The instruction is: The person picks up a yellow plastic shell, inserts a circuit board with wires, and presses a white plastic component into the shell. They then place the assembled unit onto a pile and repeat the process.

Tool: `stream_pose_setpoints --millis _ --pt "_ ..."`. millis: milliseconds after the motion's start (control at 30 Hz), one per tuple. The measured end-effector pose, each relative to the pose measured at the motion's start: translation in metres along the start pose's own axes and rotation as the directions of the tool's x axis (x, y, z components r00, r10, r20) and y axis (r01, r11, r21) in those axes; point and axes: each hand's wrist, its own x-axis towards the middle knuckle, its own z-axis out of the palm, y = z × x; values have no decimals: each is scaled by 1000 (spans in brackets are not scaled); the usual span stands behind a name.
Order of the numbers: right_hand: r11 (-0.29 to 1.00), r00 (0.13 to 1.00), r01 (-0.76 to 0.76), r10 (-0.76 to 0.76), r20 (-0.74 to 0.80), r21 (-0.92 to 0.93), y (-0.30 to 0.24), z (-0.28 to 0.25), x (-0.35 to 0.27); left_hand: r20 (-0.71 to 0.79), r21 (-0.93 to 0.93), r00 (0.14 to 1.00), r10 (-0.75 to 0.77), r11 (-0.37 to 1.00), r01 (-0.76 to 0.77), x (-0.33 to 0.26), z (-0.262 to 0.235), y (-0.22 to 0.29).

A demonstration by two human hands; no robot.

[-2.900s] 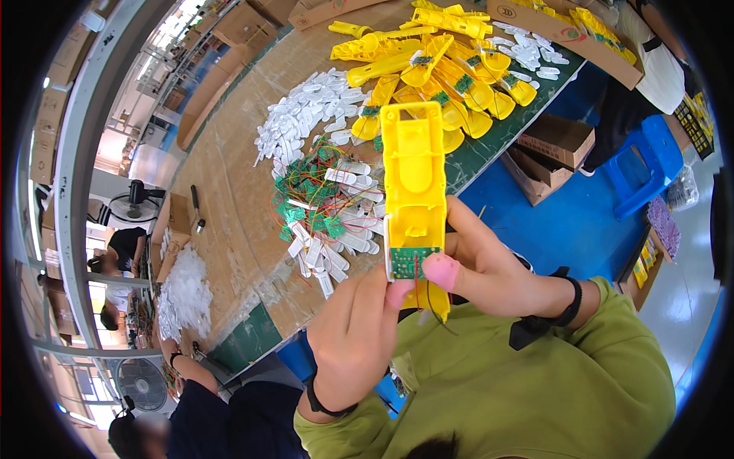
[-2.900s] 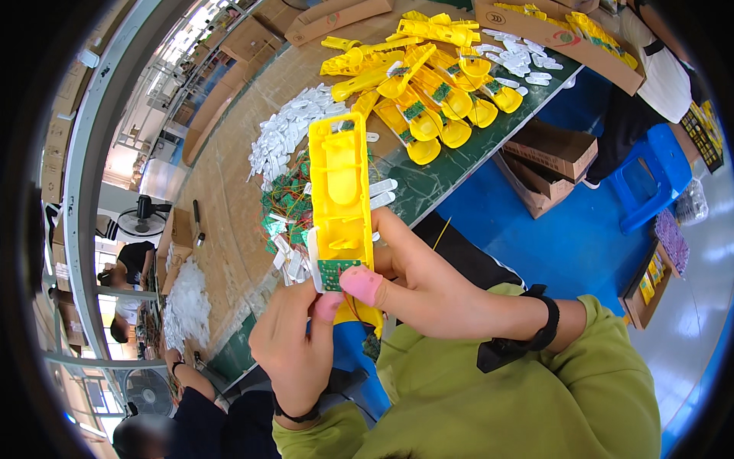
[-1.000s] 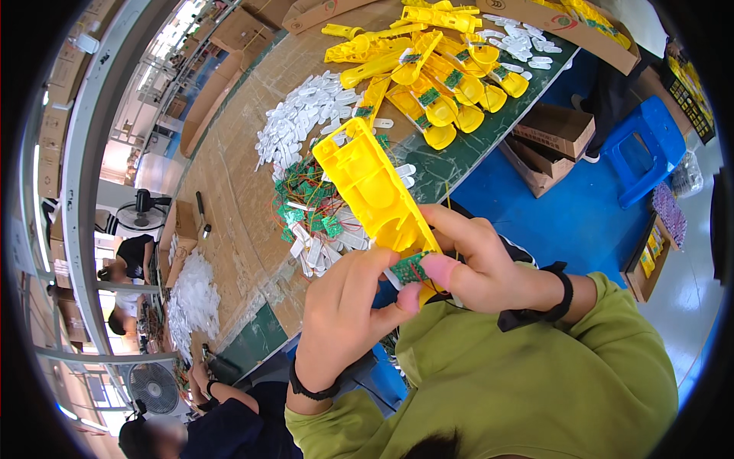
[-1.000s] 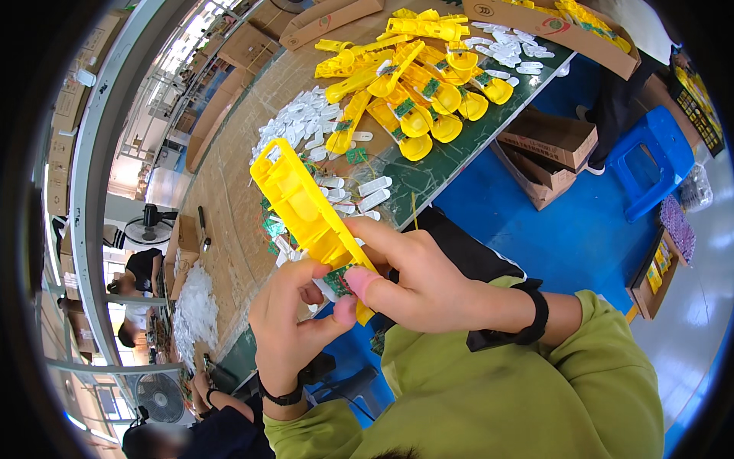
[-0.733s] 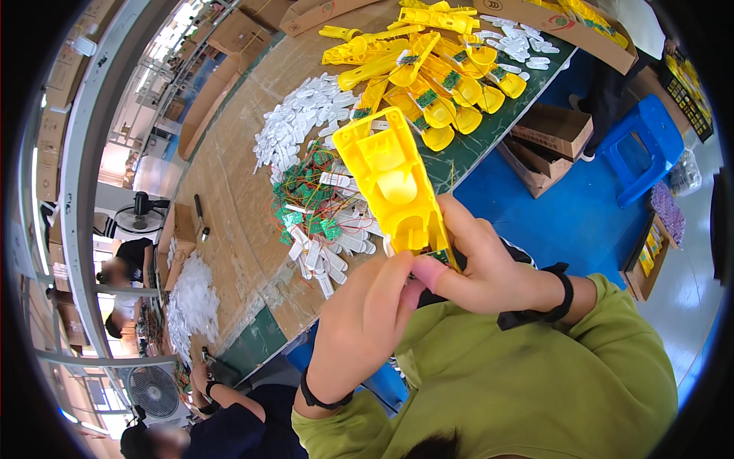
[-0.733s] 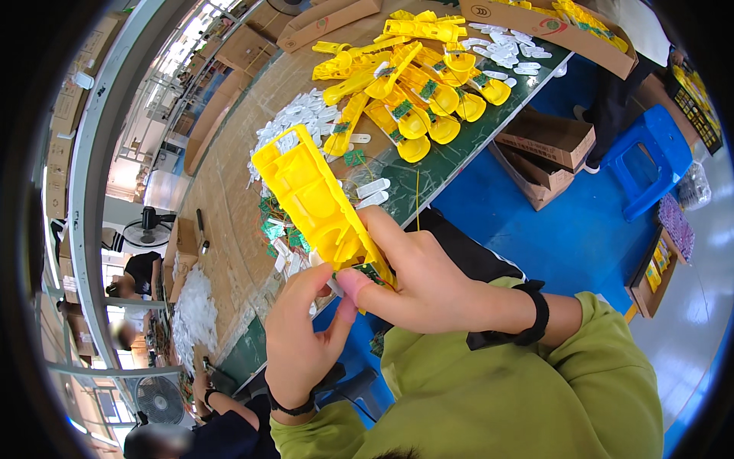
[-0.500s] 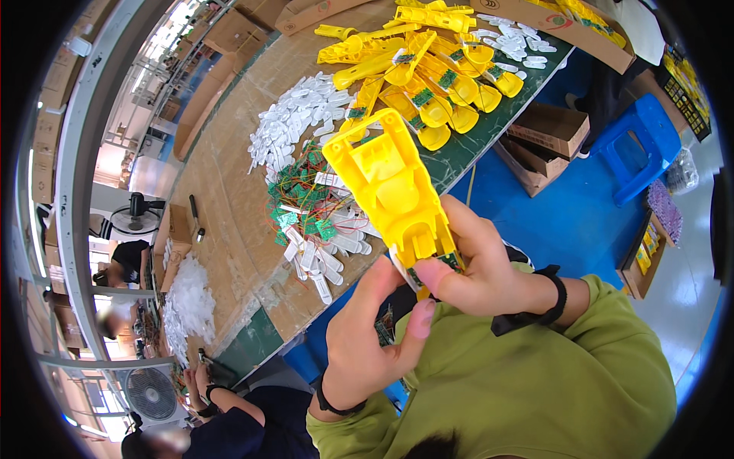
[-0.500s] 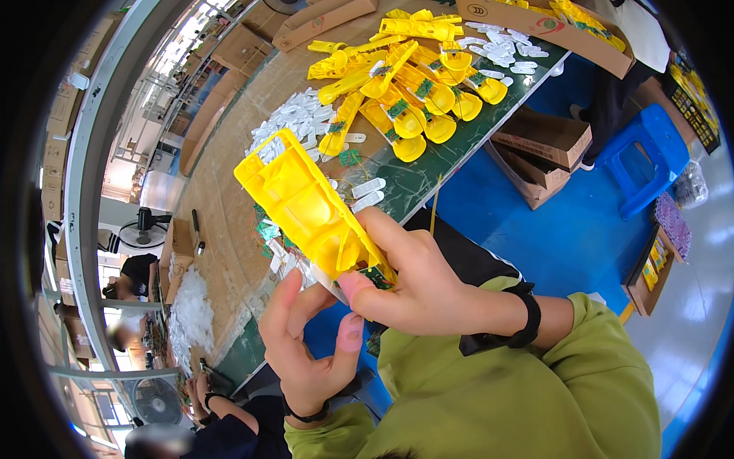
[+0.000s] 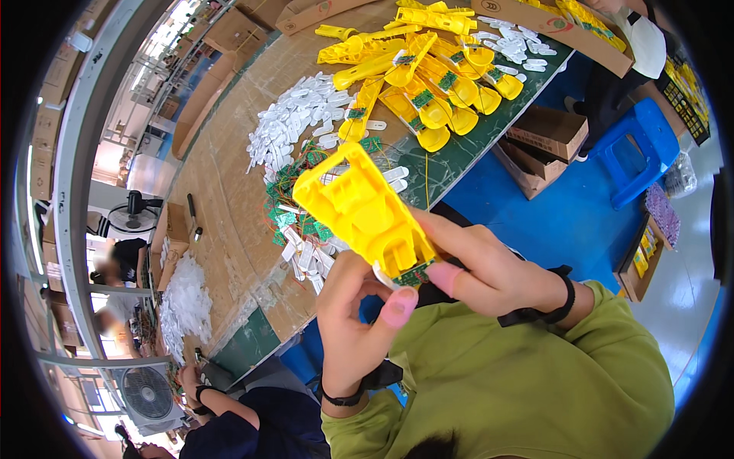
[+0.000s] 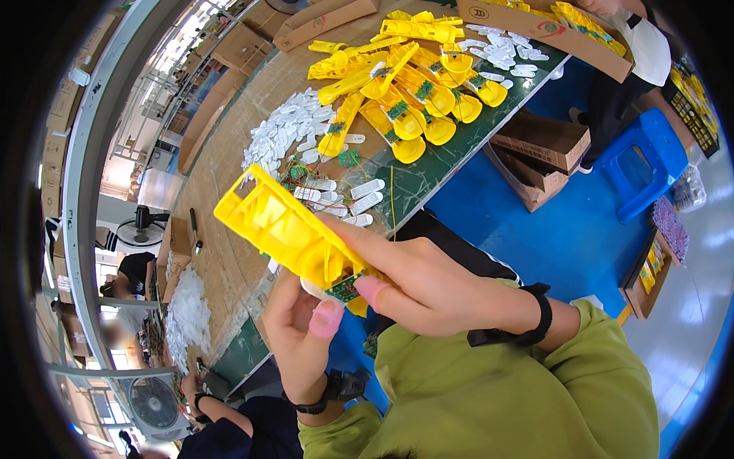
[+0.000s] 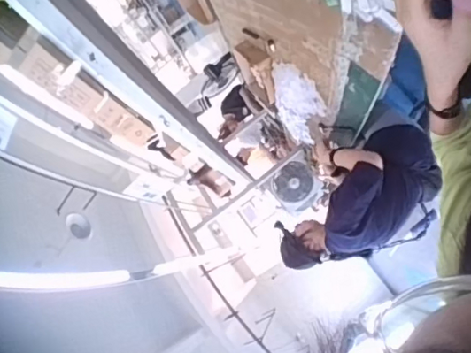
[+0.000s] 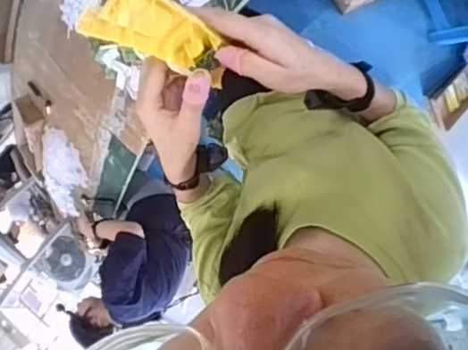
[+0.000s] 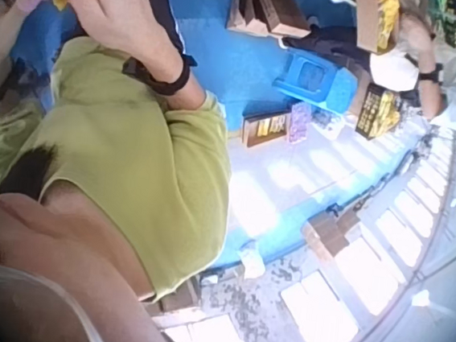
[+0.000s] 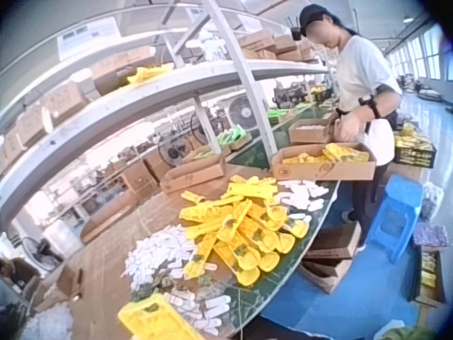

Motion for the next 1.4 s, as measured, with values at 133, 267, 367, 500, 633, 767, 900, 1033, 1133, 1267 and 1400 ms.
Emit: stream_pose_setpoints --millis 133,267,367,500,633,767,900,1033,1133,1267,1400 --pt "992 988 -116 112 104 38 -12 -6 -1 -9 -11 999 -41 999 41 0 5 -10" --pt "977 978 -188 178 107 101 -6 -7 -1 -53 -44 998 -36 998 34 4 10 -17" --pt "954 977 -208 192 95 213 -5 -4 -5 51 -102 993 -103 989 108 4 -6 -24" --pt "852 969 -237 172 178 467 5 -6 -8 37 -209 995 -95 973 101 -2 -7 -28" --pt "914 891 -285 142 431 288 52 -13 -23 -177 -300 981 -82 954 26 -6 -5 -28" --pt "962 814 -255 162 557 93 56 3 -39 -224 -355 969 -100 935 14 -5 -7 -37" --pt "766 763 -545 284 581 341 47 12 -45 -295 -298 955 -13 951 -79 -1 -9 -38" --pt "624 729 -657 383 568 423 17 2 -40 -373 -169 927 37 980 -107 0 -17 -42" --pt "584 699 -674 308 645 451 9 10 -43 -405 -216 914 -31 974 -63 3 -18 -45" --pt "508 750 -661 445 489 552 -9 -1 -35 -449 -178 893 -17 982 -71 3 -21 -52" --pt "435 879 -458 354 321 775 -19 -15 -28 -414 -126 909 -50 992 -2 -5 -21 -58"
